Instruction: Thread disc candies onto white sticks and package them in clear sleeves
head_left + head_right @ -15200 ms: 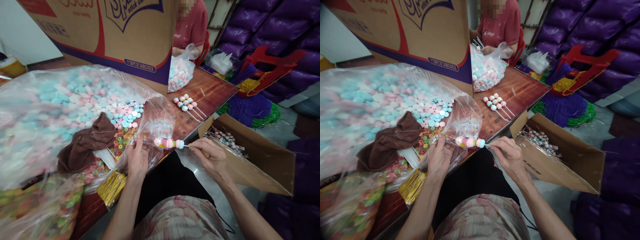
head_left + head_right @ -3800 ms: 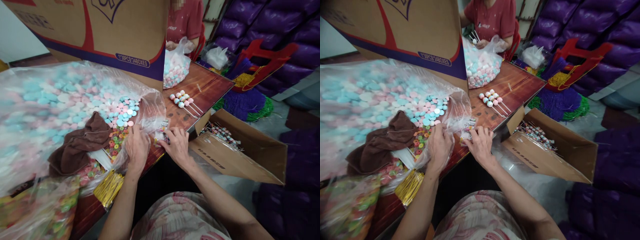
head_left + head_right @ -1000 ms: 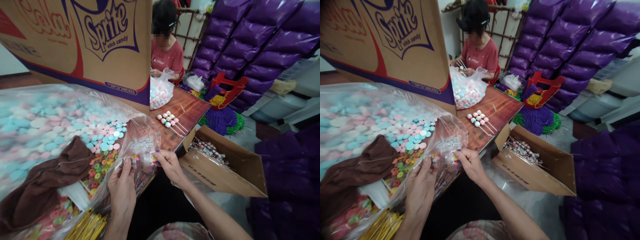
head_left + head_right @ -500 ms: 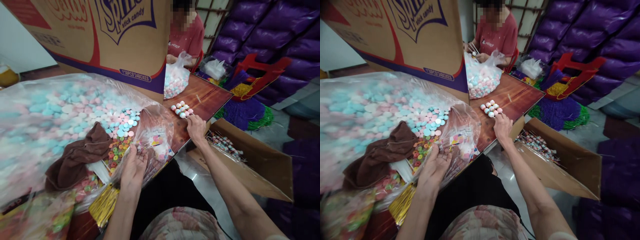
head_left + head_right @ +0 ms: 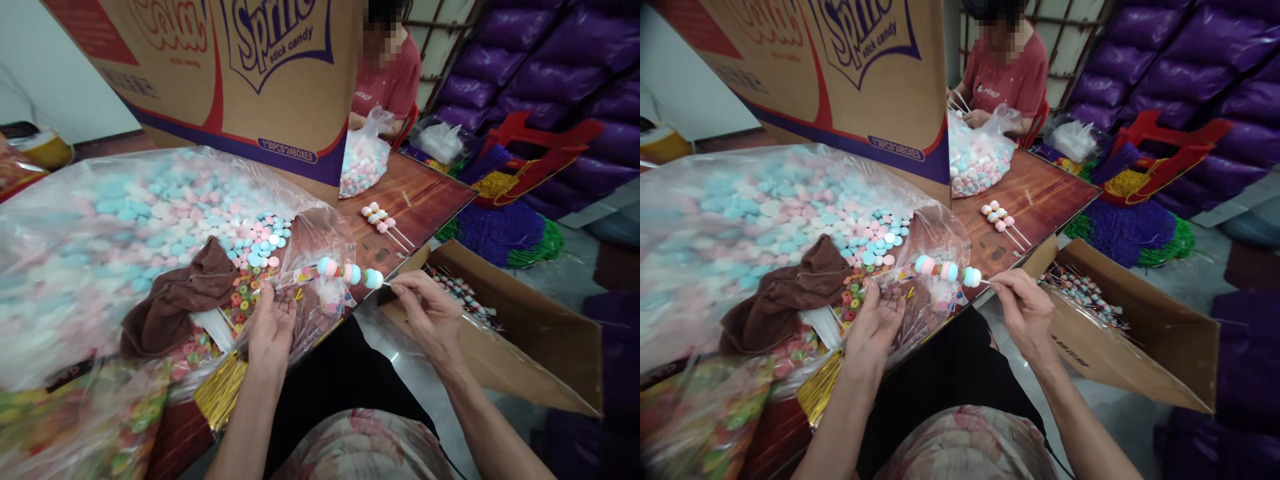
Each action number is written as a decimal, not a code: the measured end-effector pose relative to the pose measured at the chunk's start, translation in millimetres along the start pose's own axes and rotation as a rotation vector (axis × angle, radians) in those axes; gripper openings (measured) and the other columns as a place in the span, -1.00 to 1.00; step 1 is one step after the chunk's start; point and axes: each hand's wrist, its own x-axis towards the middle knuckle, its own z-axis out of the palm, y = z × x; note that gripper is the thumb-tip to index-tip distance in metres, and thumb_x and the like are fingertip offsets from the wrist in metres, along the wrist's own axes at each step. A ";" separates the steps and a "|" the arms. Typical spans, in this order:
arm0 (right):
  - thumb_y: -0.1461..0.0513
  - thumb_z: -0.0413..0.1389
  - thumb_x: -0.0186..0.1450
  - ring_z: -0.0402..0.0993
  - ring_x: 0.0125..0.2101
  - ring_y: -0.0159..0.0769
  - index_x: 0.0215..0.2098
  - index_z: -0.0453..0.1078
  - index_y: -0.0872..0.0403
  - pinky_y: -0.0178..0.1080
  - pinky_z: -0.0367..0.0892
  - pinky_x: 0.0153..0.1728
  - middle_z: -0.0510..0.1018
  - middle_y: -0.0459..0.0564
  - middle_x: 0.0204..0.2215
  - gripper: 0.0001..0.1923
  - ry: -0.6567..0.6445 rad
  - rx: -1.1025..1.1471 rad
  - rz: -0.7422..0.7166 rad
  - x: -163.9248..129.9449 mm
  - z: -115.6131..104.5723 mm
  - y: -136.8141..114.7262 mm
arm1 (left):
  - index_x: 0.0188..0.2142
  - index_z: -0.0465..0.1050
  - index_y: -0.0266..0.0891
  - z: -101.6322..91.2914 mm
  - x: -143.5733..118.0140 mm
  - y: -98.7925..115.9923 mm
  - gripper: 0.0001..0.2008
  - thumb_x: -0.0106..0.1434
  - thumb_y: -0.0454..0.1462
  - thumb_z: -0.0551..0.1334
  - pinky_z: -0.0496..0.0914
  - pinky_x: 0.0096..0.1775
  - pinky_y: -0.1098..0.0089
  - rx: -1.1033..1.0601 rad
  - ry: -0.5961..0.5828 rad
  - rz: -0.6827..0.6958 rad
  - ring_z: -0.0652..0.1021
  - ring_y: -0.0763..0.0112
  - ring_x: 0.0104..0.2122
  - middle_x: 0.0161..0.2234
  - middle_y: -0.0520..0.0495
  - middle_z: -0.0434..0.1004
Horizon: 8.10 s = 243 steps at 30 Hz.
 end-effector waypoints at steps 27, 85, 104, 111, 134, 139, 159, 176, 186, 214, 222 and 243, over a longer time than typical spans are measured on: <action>0.13 0.07 0.37 0.26 -0.51 -0.34 -0.45 0.40 0.05 -0.28 0.17 -0.48 0.37 -0.10 -0.53 -0.74 -0.377 0.036 0.368 -18.2 -2.4 -6.3 | -0.35 0.49 -0.23 -20.2 4.6 -21.7 -0.73 0.17 -0.08 0.40 0.39 -0.24 0.51 0.294 -0.204 0.629 0.50 0.52 -0.36 -0.40 0.07 0.50; 0.07 0.15 0.30 -0.08 -0.78 -0.56 -0.43 0.36 0.09 -0.37 -0.19 -0.69 0.21 -0.30 -0.80 -0.73 -0.504 0.763 0.873 -53.9 75.3 -30.5 | -0.30 0.40 -0.24 -13.6 -20.6 -27.1 -0.73 0.27 -0.09 0.34 0.45 -0.30 0.44 0.130 -0.498 0.061 0.56 0.44 -0.38 -0.35 -0.05 0.54; 0.10 0.33 0.19 -0.12 -0.77 -0.64 -0.46 0.40 0.14 -0.42 -0.04 -0.65 0.16 -0.35 -0.79 -0.69 -0.409 1.101 1.014 -42.1 85.4 -41.4 | -0.26 0.48 -0.26 -15.4 -14.4 -10.8 -0.75 0.30 -0.09 0.30 0.51 -0.22 0.39 0.270 -0.585 -0.123 0.63 0.30 -0.23 -0.27 -0.13 0.63; 0.16 0.30 0.26 -0.17 -0.78 -0.64 -0.45 0.40 0.16 -0.43 -0.08 -0.67 0.15 -0.36 -0.80 -0.74 -0.619 1.222 1.078 -46.3 78.7 -33.1 | -0.36 0.43 -0.27 -0.6 -5.9 2.6 -0.82 0.32 -0.21 0.30 0.51 -0.29 0.41 0.093 -0.367 -0.126 0.59 0.46 -0.42 -0.42 0.02 0.55; 0.19 -0.01 0.43 0.12 -0.58 -0.44 -0.45 0.30 0.04 -0.33 0.08 -0.50 0.24 -0.17 -0.59 -0.73 -0.567 0.352 0.391 -63.2 83.7 -42.5 | -0.39 0.39 -0.28 -5.0 -9.1 -11.3 -0.79 0.23 -0.25 0.39 0.43 -0.39 0.55 0.085 -0.404 -0.167 0.50 0.59 -0.53 -0.51 0.10 0.43; 0.25 -0.09 0.45 0.26 -0.54 -0.34 -0.29 0.41 0.02 -0.29 0.14 -0.42 0.40 -0.07 -0.54 -0.74 -0.493 0.002 0.058 -62.1 94.3 -39.7 | -0.40 0.41 -0.28 -7.9 -11.8 -12.7 -0.77 0.18 -0.24 0.43 0.48 -0.31 0.50 0.187 -0.508 -0.219 0.50 0.56 -0.55 -0.58 0.12 0.40; 0.21 -0.06 0.48 0.42 -0.49 -0.34 -0.11 0.56 0.02 -0.28 0.29 -0.33 0.63 0.02 -0.40 -0.68 -0.594 -0.089 -0.189 -40.7 61.2 1.6 | -0.12 0.42 -0.25 -8.9 -6.1 5.4 -0.64 0.33 0.00 0.21 0.56 -0.11 0.00 0.282 -0.345 -0.448 0.68 0.04 -0.19 -0.24 -0.24 0.66; 0.23 -0.03 0.45 0.35 -0.52 -0.31 -0.15 0.56 0.03 -0.23 0.25 -0.34 0.54 0.02 -0.51 -0.70 -0.511 -0.065 -0.109 -50.5 68.3 -4.7 | -0.25 0.46 -0.27 -13.2 -10.9 -5.2 -0.72 0.28 -0.08 0.32 0.59 -0.15 0.11 0.295 -0.339 -0.435 0.68 0.12 -0.26 -0.30 -0.20 0.66; 0.14 0.04 0.44 0.36 -0.52 -0.36 -0.14 0.54 0.05 -0.30 0.28 -0.39 0.51 -0.09 -0.49 -0.74 -0.414 0.189 0.244 -51.0 67.0 -14.9 | -0.20 0.47 -0.24 -23.6 -12.0 -8.1 -0.91 0.33 -0.27 0.29 0.52 0.02 0.22 0.134 -0.398 -0.180 0.65 0.21 -0.06 -0.13 -0.18 0.67; 0.27 0.04 0.46 0.54 -0.50 -0.38 -0.05 0.52 0.10 -0.36 0.42 -0.40 0.68 0.00 -0.35 -0.78 -0.327 0.015 -0.107 -65.0 80.5 -7.7 | -0.23 0.49 -0.29 -26.7 -14.8 -17.2 -0.81 0.27 -0.20 0.36 0.51 0.00 0.17 0.239 -0.446 -0.087 0.67 0.18 -0.13 -0.20 -0.22 0.68; 0.27 0.03 0.43 0.60 -0.37 -0.30 -0.07 0.55 0.06 -0.30 0.46 -0.27 0.68 0.03 -0.29 -0.75 -0.314 0.071 -0.025 -66.8 92.5 -13.4 | -0.26 0.52 -0.29 -25.4 -20.5 -29.1 -0.77 0.21 -0.17 0.40 0.48 0.01 0.25 0.250 -0.559 -0.066 0.64 0.20 -0.09 -0.28 -0.14 0.67; 0.07 0.17 0.34 0.09 -0.72 -0.51 -0.26 0.45 0.10 -0.39 0.06 -0.63 0.25 -0.29 -0.73 -0.76 -0.507 0.632 0.585 -44.9 87.1 -26.6 | -0.40 0.42 -0.26 -14.3 -8.0 -19.3 -0.73 0.22 -0.13 0.40 0.51 -0.19 0.44 0.167 -0.493 -0.104 0.65 0.42 -0.32 -0.48 0.09 0.50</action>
